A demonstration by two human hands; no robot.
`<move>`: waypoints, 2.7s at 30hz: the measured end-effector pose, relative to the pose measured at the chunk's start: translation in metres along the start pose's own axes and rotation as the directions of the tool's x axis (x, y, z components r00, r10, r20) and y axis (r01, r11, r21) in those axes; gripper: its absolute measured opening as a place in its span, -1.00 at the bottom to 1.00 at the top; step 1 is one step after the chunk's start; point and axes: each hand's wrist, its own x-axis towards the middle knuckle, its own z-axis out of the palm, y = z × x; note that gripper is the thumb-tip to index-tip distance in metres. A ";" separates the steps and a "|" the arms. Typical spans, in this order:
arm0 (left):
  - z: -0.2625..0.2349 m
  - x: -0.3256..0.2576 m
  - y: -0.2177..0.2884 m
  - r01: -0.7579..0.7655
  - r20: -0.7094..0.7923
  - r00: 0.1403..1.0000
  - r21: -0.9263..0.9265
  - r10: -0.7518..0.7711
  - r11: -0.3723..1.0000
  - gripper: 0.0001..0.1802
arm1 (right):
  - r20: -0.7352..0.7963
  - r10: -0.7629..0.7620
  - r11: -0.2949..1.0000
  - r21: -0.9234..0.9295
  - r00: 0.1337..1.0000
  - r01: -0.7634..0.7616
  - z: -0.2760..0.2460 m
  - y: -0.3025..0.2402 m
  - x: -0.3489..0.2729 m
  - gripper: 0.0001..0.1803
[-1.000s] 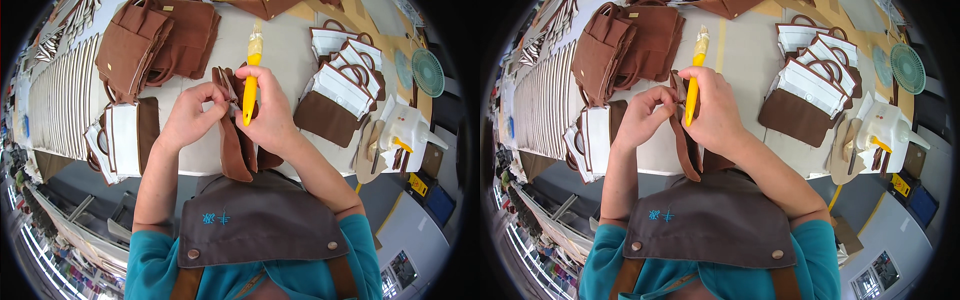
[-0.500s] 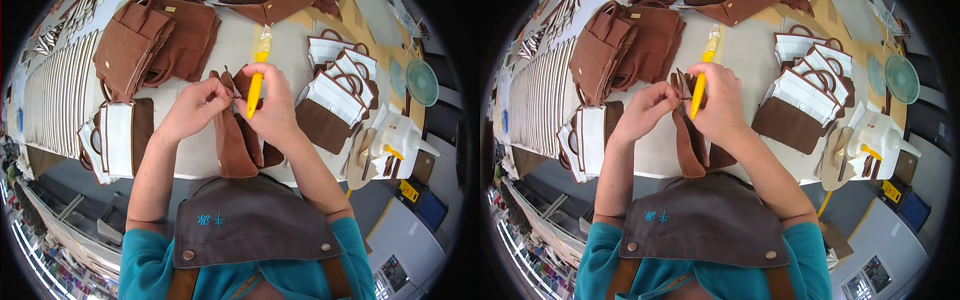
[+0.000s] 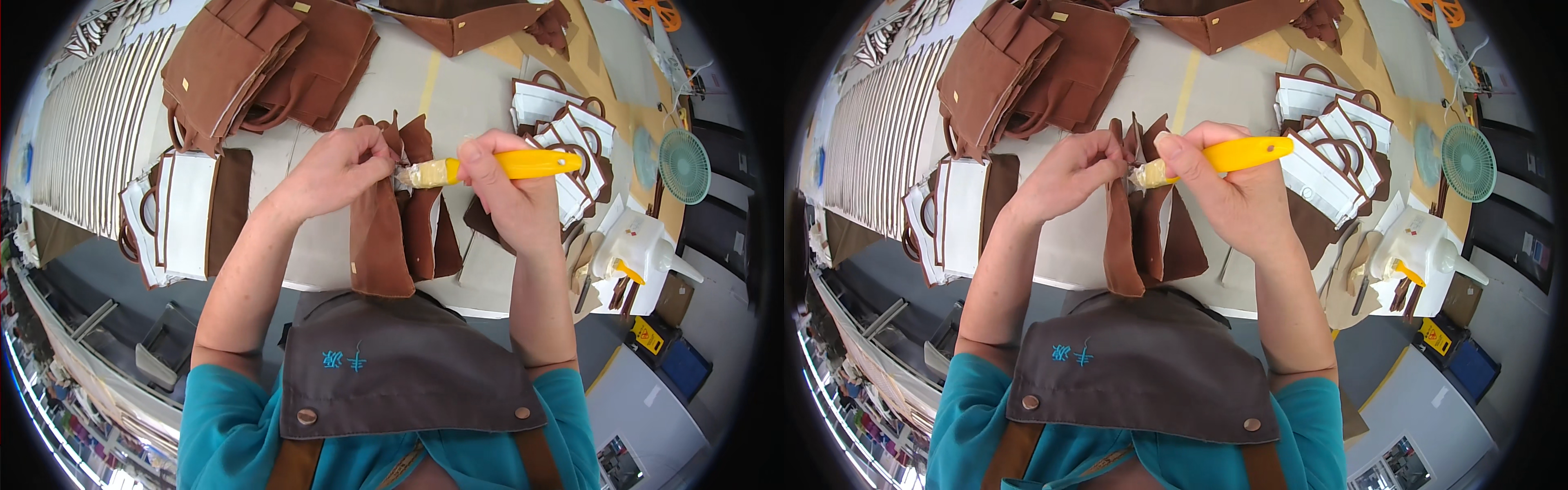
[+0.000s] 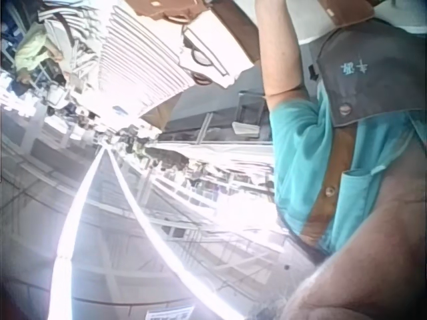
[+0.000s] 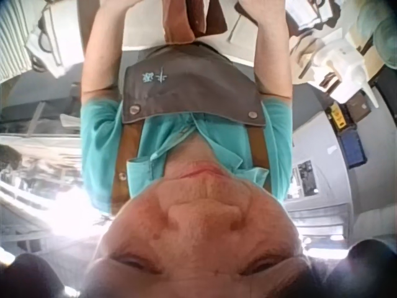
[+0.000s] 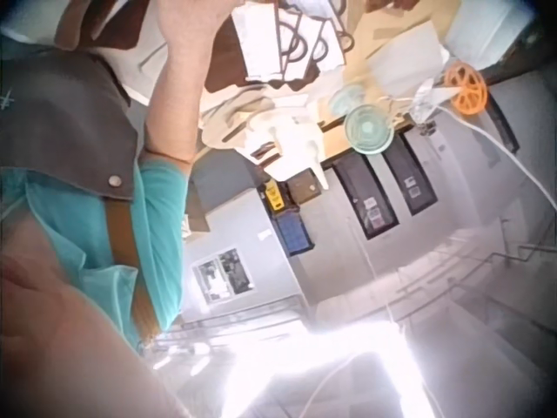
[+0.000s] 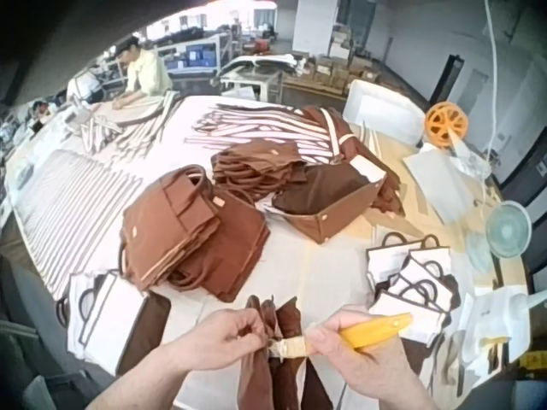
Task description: The person assembles brown tote bags by applying glue to the white interior lining and pressing it against the brown exterior fabric. They handle the bags one at a time, using a yellow glue applicator to secure the lining, and then place the finished units into a stack.
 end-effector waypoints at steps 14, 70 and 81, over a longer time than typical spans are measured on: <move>0.006 0.012 0.005 -0.007 -0.022 1.000 0.100 0.009 0.995 -0.76 | 0.447 -0.223 0.786 -0.443 0.866 0.431 -0.012 0.005 0.020 -0.77; 0.109 -0.036 -0.137 -0.348 0.003 0.882 0.677 0.471 0.648 -0.60 | -0.313 -0.139 0.966 -0.253 0.940 0.058 0.038 0.190 -0.107 -0.47; 0.116 -0.033 -0.145 -0.310 0.047 0.905 0.753 0.423 0.580 -0.52 | -0.239 -0.199 0.934 -0.340 0.950 0.110 0.042 0.196 -0.090 -0.51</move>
